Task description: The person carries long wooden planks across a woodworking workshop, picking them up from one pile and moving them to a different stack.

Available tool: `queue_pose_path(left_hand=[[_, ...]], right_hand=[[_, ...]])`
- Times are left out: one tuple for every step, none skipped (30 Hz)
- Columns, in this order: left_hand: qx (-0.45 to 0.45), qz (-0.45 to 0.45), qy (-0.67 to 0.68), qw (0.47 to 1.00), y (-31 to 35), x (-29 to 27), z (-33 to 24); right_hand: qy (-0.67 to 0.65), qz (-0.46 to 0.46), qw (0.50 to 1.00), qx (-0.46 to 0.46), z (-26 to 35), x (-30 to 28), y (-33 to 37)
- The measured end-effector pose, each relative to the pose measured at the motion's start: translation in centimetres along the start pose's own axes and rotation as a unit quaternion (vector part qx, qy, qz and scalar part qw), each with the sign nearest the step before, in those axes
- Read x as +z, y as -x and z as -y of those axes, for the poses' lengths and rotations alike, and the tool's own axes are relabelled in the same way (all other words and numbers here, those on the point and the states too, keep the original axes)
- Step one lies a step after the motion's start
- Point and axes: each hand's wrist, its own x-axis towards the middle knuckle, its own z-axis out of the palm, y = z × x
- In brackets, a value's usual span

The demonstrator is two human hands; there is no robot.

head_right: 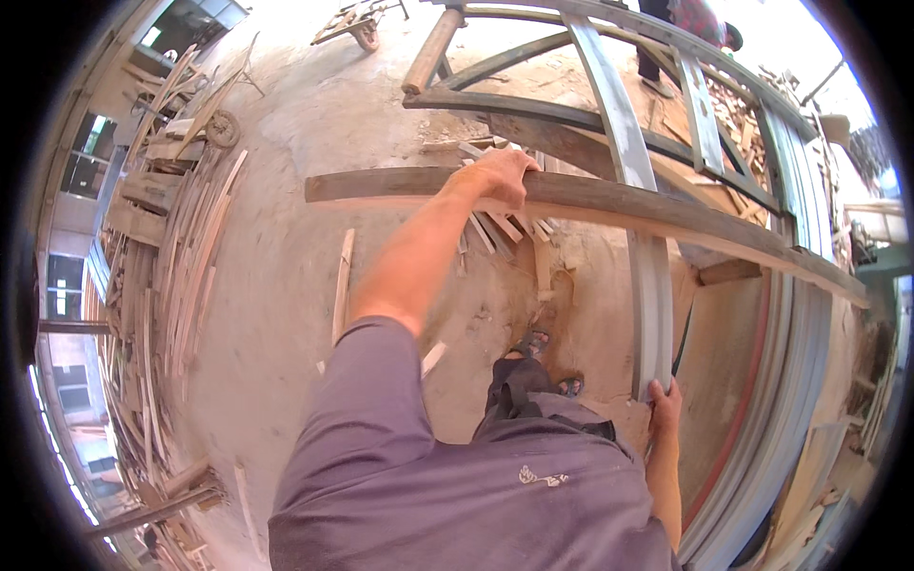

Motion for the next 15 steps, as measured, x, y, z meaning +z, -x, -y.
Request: queue_pose_path(left_hand=[[-0.001, -0.003, 0.048, 0.999, -0.6, -0.2, 0.7], [-0.001, -0.006, 0.096, 0.995, -1.0, -0.3, 1.3], [-0.006, 0.015, 0.074, 0.997, -1.7, 0.2, 1.4], [0.007, -0.019, 0.062, 0.998, -2.1, 0.6, 1.7], [0.018, -0.046, 0.05, 0.998, -1.7, 1.4, 2.0], [0.028, -0.073, 0.038, 0.996, -1.5, 2.0, 2.2], [0.015, -0.05, 0.005, 0.999, -1.5, 1.7, 1.6], [0.002, -0.046, 0.004, 0.999, -1.3, 1.3, 1.2], [-0.008, -0.043, 0.004, 0.999, -1.3, 0.9, 0.4], [-0.022, -0.042, 0.009, 0.999, -1.0, 0.5, -0.1], [-0.011, -0.012, 0.002, 1.0, -1.0, -0.1, -0.2], [-0.007, 0.005, 0.017, 1.0, -1.2, -0.4, 0.1], [-0.003, 0.021, 0.032, 0.999, -1.4, -0.6, 0.5], [-0.001, 0.038, 0.043, 0.998, -1.3, -1.0, 1.0], [-0.008, 0.048, 0.063, 0.997, -1.5, -1.4, 1.6]], right_hand=[[-0.008, -0.001, 1.0, 0.001, -0.1, -0.1, 0.1], [-0.012, -0.006, 1.0, -0.003, -0.3, -0.1, 0.0], [-0.015, -0.014, 1.0, -0.002, -0.6, -0.2, 0.1], [-0.019, -0.021, 1.0, -0.001, -0.8, -0.4, -0.3], [-0.024, -0.002, 1.0, -0.005, -0.8, -0.4, -0.1], [-0.041, 0.006, 0.999, -0.002, -0.7, -0.4, 0.0], [-0.06, 0.013, 0.998, 0.0, -0.7, -0.5, -0.2], [-0.079, 0.021, 0.997, 0.001, -0.8, -0.4, -0.4], [-0.076, 0.018, 0.997, 0.01, -0.8, -0.7, -0.7], [-0.067, 0.017, 0.997, 0.02, -1.0, -1.2, -1.0], [-0.058, 0.016, 0.998, 0.03, -1.1, -1.8, -1.2], [-0.06, 0.019, 0.998, 0.027, -1.0, -1.9, -1.1], [-0.062, 0.022, 0.998, 0.023, -1.0, -2.0, -1.0], [-0.068, 0.028, 0.997, 0.019, -1.0, -1.5, -0.8], [-0.063, 0.027, 0.997, 0.025, -0.9, -1.1, -0.6]])
